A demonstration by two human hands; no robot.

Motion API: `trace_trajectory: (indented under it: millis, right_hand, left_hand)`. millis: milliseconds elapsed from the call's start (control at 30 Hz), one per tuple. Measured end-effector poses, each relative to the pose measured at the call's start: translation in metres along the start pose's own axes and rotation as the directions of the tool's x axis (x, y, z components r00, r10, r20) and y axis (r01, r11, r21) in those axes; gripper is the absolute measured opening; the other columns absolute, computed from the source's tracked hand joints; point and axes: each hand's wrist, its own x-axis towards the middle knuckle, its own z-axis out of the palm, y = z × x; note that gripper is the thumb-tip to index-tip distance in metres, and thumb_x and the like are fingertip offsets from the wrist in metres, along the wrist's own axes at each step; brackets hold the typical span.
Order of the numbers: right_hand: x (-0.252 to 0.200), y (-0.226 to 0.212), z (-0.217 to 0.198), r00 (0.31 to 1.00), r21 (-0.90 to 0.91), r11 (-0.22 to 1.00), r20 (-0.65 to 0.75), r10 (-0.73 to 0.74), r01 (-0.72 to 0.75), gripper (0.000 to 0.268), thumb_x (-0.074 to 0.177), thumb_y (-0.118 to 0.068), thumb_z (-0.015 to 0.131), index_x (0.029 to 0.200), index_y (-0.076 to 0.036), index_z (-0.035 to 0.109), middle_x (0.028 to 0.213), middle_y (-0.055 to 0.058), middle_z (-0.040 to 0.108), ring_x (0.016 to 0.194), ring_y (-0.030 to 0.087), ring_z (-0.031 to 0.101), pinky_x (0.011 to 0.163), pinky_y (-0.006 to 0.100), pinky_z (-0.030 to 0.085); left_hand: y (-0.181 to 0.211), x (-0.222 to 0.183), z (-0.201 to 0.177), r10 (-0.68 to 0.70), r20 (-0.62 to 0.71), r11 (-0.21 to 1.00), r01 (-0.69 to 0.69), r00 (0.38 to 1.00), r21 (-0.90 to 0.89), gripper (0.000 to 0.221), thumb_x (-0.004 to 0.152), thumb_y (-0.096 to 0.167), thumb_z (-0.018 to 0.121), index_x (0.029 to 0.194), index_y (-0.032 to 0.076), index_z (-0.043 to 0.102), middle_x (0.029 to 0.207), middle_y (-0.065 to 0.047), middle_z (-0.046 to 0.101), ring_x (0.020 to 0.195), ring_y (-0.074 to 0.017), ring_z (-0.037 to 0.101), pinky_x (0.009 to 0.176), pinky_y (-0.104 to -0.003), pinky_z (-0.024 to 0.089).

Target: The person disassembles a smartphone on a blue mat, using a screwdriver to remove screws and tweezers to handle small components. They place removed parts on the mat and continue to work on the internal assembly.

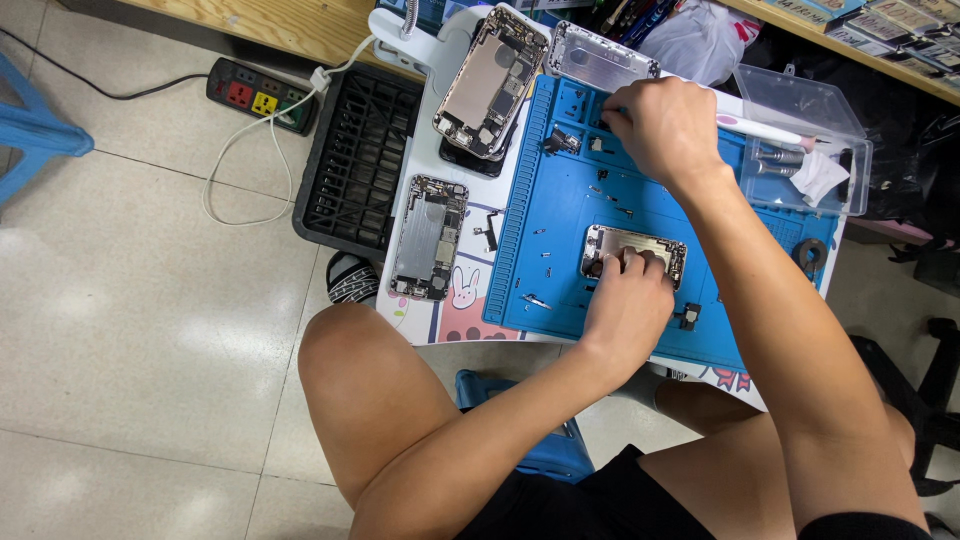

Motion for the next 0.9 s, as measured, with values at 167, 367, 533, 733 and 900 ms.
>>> trace_trajectory:
  millis: [167, 367, 533, 733, 900]
  right_hand:
    - [-0.005, 0.001, -0.002, 0.992, -0.030, 0.994, -0.072, -0.108, 0.106, 0.014, 0.104, -0.032, 0.073, 0.106, -0.025, 0.084, 0.088, -0.002, 0.080, 0.072, 0.024, 0.074, 0.048, 0.039, 0.049]
    - [-0.018, 0.003, -0.031, 0.998, 0.332, 0.943, -0.069, 0.005, 0.019, 0.011, 0.108, -0.020, 0.073, 0.107, -0.017, 0.084, 0.075, -0.003, 0.071, 0.069, 0.022, 0.067, 0.055, 0.041, 0.047]
    - [-0.018, 0.010, -0.037, 0.996, 0.388, 0.920, -0.046, 0.078, -0.054, 0.018, 0.110, -0.027, 0.070, 0.106, -0.016, 0.083, 0.082, 0.002, 0.075, 0.074, 0.026, 0.069, 0.056, 0.045, 0.047]
    - [-0.010, 0.008, -0.027, 1.000, 0.394, 0.919, -0.004, 0.026, -0.023, 0.007, 0.106, -0.023, 0.078, 0.109, -0.021, 0.083, 0.079, -0.003, 0.072, 0.069, 0.024, 0.066, 0.055, 0.043, 0.046]
    - [-0.015, 0.011, -0.025, 0.998, 0.249, 0.969, -0.064, 0.009, 0.007, 0.014, 0.102, -0.023, 0.078, 0.112, -0.020, 0.087, 0.074, -0.003, 0.071, 0.066, 0.030, 0.068, 0.049, 0.045, 0.045]
  left_hand:
    - [0.001, -0.001, -0.003, 0.004, 0.012, 1.000, -0.004, 1.000, 0.015, 0.031, 0.098, 0.026, 0.065, 0.127, 0.019, 0.073, 0.134, -0.009, 0.068, 0.132, -0.0359, 0.060, 0.103, -0.049, 0.051]
    - [0.003, 0.000, 0.003, 0.000, -0.006, 1.000, 0.000, 1.000, 0.010, 0.031, 0.098, 0.024, 0.065, 0.127, 0.020, 0.074, 0.139, -0.009, 0.066, 0.133, -0.0344, 0.060, 0.104, -0.048, 0.051]
    - [0.003, -0.001, -0.001, 0.002, 0.015, 1.000, -0.002, 1.000, 0.015, 0.037, 0.097, 0.026, 0.068, 0.132, 0.019, 0.071, 0.144, -0.011, 0.064, 0.136, -0.0347, 0.059, 0.104, -0.047, 0.052]
    - [0.001, -0.001, -0.002, -0.010, 0.020, 0.999, 0.011, 1.000, -0.035, 0.054, 0.096, 0.059, 0.065, 0.131, 0.019, 0.073, 0.141, -0.009, 0.065, 0.138, -0.0344, 0.057, 0.104, -0.046, 0.051]
    - [0.002, 0.001, 0.001, -0.021, 0.015, 0.997, 0.022, 1.000, -0.071, 0.057, 0.097, 0.065, 0.059, 0.125, 0.018, 0.077, 0.139, -0.007, 0.067, 0.136, -0.0314, 0.057, 0.102, -0.045, 0.050]
